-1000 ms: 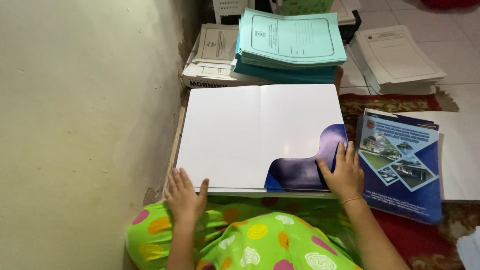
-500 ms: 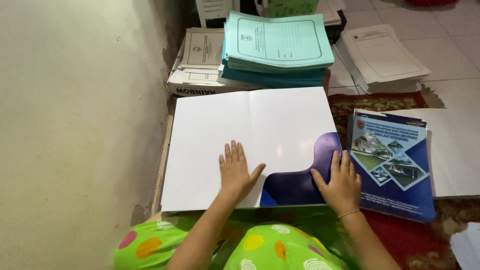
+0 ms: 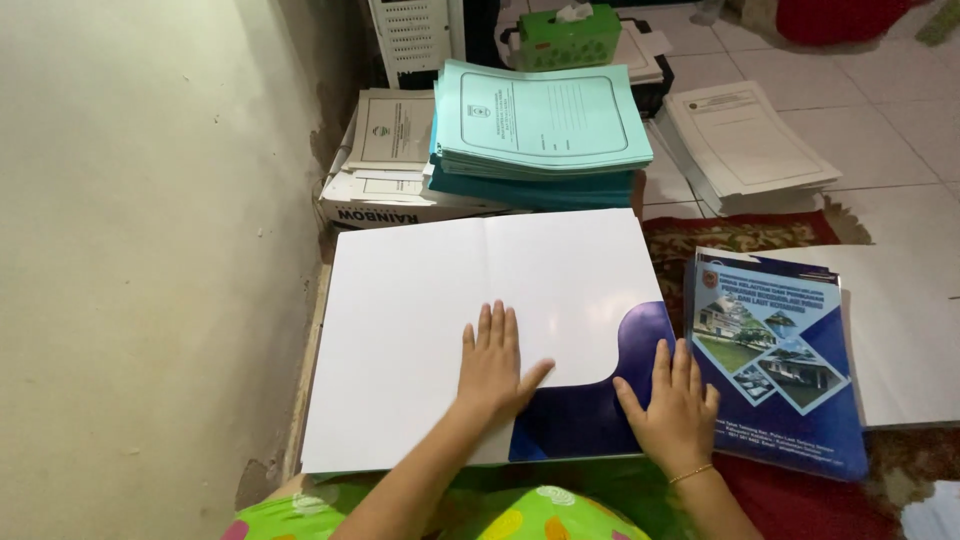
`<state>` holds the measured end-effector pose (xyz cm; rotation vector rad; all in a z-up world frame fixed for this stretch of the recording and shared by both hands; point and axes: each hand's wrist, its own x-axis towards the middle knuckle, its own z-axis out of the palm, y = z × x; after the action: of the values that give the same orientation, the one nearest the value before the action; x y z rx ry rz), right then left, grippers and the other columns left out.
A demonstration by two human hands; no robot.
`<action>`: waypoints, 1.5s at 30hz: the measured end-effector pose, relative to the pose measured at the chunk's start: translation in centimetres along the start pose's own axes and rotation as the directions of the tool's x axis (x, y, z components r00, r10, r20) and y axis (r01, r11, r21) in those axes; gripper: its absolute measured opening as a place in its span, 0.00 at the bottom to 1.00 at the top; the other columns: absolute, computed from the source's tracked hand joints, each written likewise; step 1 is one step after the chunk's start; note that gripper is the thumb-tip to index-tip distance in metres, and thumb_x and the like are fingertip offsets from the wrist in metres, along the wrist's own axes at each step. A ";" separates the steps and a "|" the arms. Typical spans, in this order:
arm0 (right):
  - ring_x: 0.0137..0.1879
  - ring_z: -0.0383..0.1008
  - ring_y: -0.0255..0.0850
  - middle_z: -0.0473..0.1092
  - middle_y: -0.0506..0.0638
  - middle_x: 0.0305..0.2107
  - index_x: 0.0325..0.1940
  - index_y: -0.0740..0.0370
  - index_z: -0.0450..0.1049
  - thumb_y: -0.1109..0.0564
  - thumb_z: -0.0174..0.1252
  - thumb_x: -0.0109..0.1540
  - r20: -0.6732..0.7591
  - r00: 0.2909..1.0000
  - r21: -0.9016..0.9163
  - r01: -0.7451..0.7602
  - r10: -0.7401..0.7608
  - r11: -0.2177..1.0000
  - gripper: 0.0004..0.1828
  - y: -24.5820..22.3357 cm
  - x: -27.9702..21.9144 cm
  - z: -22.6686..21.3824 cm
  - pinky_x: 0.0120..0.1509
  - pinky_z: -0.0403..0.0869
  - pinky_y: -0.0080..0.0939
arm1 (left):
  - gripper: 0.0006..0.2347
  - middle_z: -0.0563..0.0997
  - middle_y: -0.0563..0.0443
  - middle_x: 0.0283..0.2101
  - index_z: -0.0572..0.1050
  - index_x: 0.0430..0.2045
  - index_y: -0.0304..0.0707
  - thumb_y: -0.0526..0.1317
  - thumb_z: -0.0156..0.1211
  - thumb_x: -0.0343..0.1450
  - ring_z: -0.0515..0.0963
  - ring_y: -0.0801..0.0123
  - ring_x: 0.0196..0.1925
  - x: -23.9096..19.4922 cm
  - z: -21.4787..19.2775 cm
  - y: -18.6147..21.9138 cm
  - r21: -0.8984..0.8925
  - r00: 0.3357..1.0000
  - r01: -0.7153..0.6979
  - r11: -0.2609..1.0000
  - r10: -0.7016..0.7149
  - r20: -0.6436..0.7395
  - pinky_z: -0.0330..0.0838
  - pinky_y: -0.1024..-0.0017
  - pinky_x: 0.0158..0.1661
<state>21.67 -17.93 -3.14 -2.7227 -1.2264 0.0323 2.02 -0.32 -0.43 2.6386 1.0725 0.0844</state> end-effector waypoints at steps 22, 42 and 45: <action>0.78 0.49 0.59 0.43 0.61 0.78 0.81 0.58 0.45 0.22 0.36 0.63 -0.012 0.999 0.042 0.054 -0.053 0.998 0.53 -0.1 1.2 0.2 0.73 0.55 0.64 | 0.43 0.42 0.38 0.78 0.43 0.73 0.31 0.70 0.30 0.72 0.36 0.49 0.80 7.5 0.3 -1.4 -0.009 0.987 0.134 0.991 -0.134 -0.092 0.33 0.47 0.71; 0.79 0.47 0.58 0.41 0.58 0.78 0.81 0.57 0.43 0.22 0.34 0.62 0.022 1.000 0.082 -0.001 -0.001 0.997 0.53 -0.8 0.8 -0.4 0.74 0.54 0.66 | 0.42 0.35 0.45 0.79 0.38 0.74 0.36 0.69 0.24 0.72 0.31 0.53 0.80 16.0 -1.8 -3.7 0.034 0.985 0.172 0.985 -0.171 -0.017 0.29 0.48 0.72; 0.79 0.47 0.58 0.40 0.58 0.79 0.81 0.55 0.43 0.22 0.35 0.62 0.030 0.999 0.093 -0.013 0.011 0.996 0.53 -0.8 0.8 -0.3 0.74 0.54 0.65 | 0.42 0.39 0.41 0.79 0.40 0.74 0.33 0.69 0.27 0.72 0.33 0.51 0.80 10.3 -1.0 -2.1 0.022 0.996 0.083 0.996 -0.082 -0.023 0.31 0.47 0.72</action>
<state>21.66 -16.87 -2.69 -2.6587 -1.1851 0.1282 7.87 8.49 -0.61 2.6155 1.1954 0.0851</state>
